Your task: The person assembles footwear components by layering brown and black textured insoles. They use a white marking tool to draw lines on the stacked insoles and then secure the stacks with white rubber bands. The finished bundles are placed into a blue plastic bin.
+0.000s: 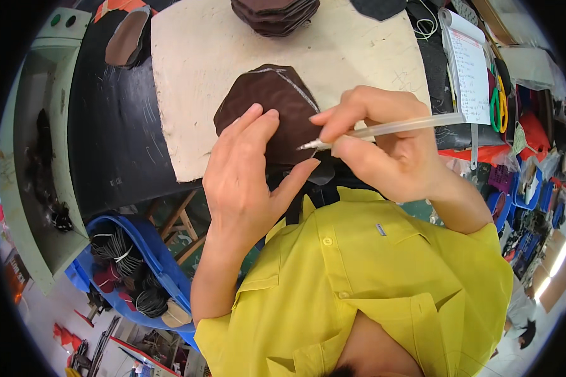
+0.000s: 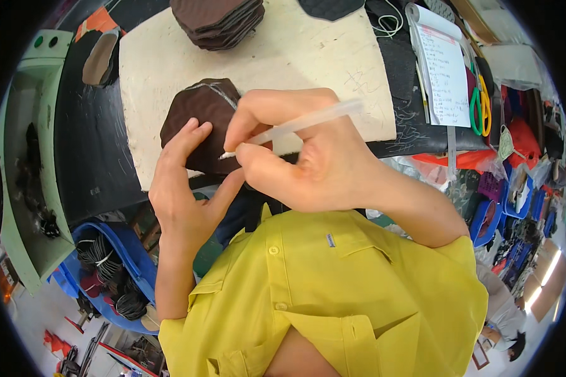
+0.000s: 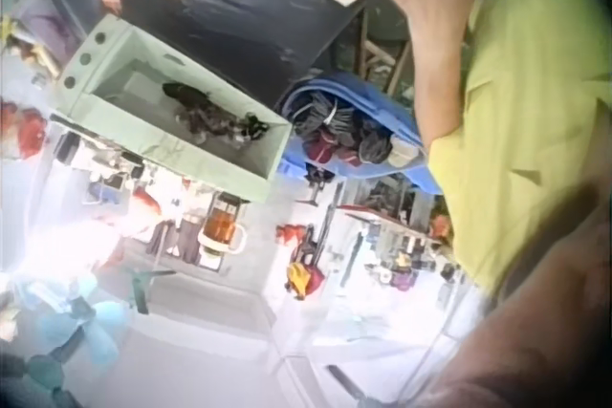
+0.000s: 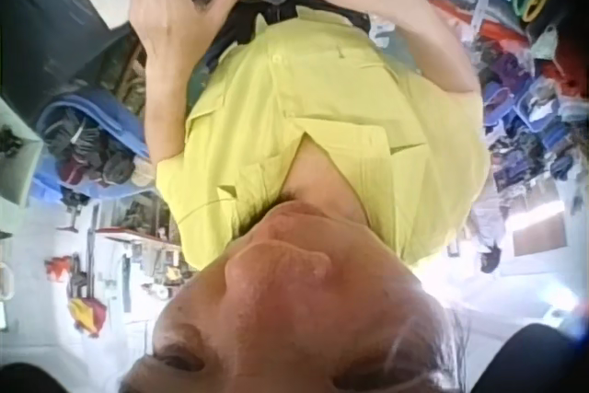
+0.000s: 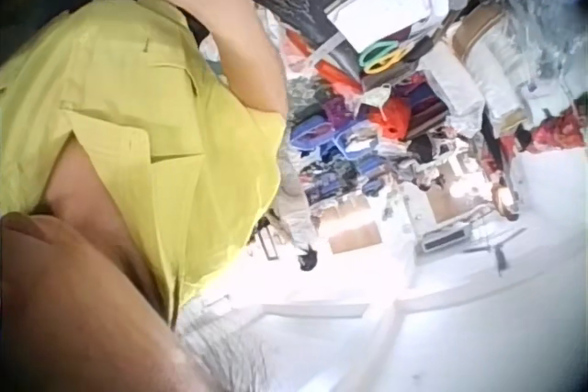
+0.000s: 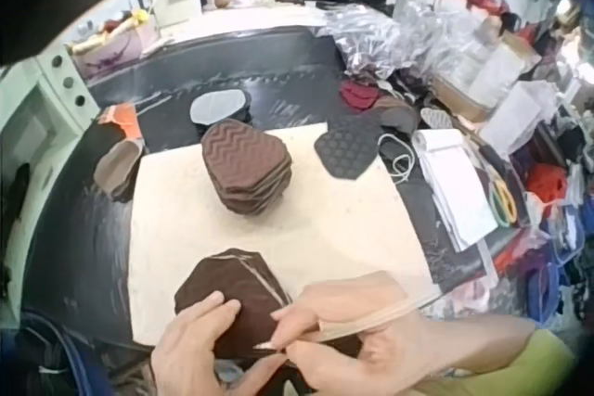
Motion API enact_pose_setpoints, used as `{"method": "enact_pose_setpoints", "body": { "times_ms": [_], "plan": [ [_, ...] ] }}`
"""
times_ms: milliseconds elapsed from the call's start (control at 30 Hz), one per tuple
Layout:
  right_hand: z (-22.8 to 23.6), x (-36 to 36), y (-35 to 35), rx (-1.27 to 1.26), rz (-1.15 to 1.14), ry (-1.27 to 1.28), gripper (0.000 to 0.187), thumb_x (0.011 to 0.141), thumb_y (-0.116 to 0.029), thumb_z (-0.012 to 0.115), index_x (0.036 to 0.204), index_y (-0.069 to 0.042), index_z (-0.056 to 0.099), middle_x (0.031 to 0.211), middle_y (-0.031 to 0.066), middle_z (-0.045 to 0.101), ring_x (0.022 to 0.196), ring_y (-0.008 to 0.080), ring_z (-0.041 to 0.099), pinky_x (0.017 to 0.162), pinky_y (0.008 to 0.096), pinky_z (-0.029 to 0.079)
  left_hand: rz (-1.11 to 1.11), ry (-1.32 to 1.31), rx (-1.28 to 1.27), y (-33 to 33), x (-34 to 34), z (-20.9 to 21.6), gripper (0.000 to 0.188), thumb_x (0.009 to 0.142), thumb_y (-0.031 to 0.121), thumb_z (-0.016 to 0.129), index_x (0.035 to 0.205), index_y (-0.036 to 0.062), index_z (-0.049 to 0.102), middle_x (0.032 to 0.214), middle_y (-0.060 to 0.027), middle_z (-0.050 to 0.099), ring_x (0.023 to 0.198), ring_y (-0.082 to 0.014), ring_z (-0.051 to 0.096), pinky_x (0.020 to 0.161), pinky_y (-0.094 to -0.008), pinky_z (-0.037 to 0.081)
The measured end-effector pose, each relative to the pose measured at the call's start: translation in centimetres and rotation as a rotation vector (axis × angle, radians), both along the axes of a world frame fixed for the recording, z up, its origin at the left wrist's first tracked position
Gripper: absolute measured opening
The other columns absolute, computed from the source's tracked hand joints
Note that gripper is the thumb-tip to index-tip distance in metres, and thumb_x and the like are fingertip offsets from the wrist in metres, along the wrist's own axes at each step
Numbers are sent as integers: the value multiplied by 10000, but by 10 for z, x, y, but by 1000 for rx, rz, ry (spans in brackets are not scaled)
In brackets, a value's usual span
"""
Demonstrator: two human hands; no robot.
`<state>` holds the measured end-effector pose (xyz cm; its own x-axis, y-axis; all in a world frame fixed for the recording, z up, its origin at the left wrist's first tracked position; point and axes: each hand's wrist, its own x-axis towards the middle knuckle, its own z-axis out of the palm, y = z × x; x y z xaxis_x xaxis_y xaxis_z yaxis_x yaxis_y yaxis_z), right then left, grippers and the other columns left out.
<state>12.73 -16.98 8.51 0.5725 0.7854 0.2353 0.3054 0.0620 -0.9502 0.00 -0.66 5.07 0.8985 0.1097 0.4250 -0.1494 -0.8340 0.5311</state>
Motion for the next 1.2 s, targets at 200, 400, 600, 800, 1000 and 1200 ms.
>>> {"method": "enact_pose_setpoints", "body": {
  "times_ms": [200, 400, 600, 800, 1000, 1200],
  "plan": [
    [-5, -3, 15, -166, -16, 20, 67, 772, -31, 569, 808, 18, 598, 681, 83, 604, 622, 133, 594, 561, 269, 454, 77, -70, -130, -3, 0, -11, 619, 597, 162, 878, 1103, -32, 579, 1081, -127, 649, 1034, -345, 643, 832, -408, 537],
    [-5, 4, 11, -263, 21, -34, 59, 761, -27, 551, 783, 19, 582, 671, 85, 582, 605, 132, 583, 558, 295, 457, 30, -30, -124, 2, -2, -13, 730, 617, 90, 877, 1240, -24, 514, 1175, -177, 631, 1041, -275, 665, 883, -354, 541],
    [1, 17, -1, -128, -2, 262, 92, 806, -45, 525, 767, 21, 576, 695, 24, 562, 686, 82, 552, 629, 270, 454, 95, -91, -208, 1, 1, -9, 521, 655, 75, 806, 1117, -35, 591, 1039, -128, 668, 980, -313, 667, 793, -364, 552],
    [-9, -2, 19, -144, -11, -109, 23, 779, -25, 570, 771, -12, 587, 627, 37, 536, 587, 102, 527, 521, 281, 423, 33, -175, -130, 14, 8, -12, 411, 696, 24, 706, 1105, 58, 688, 1008, -141, 681, 920, -309, 676, 763, -354, 556],
    [-7, 10, 13, -273, 74, -30, 43, 758, -18, 538, 730, 1, 565, 605, 57, 533, 563, 117, 509, 524, 281, 422, -13, -69, -79, 17, 1, -8, 526, 711, 87, 776, 1200, 13, 595, 1103, -169, 658, 969, -314, 664, 813, -349, 534],
    [5, 10, 10, -220, -60, 174, 106, 780, -72, 539, 754, 10, 600, 613, 3, 482, 657, 130, 576, 846, 370, 540, 41, -189, -202, 15, 4, -12, 506, 690, 8, 734, 1177, 14, 597, 1054, -153, 672, 880, -326, 669, 746, -358, 551]
  ]
}}
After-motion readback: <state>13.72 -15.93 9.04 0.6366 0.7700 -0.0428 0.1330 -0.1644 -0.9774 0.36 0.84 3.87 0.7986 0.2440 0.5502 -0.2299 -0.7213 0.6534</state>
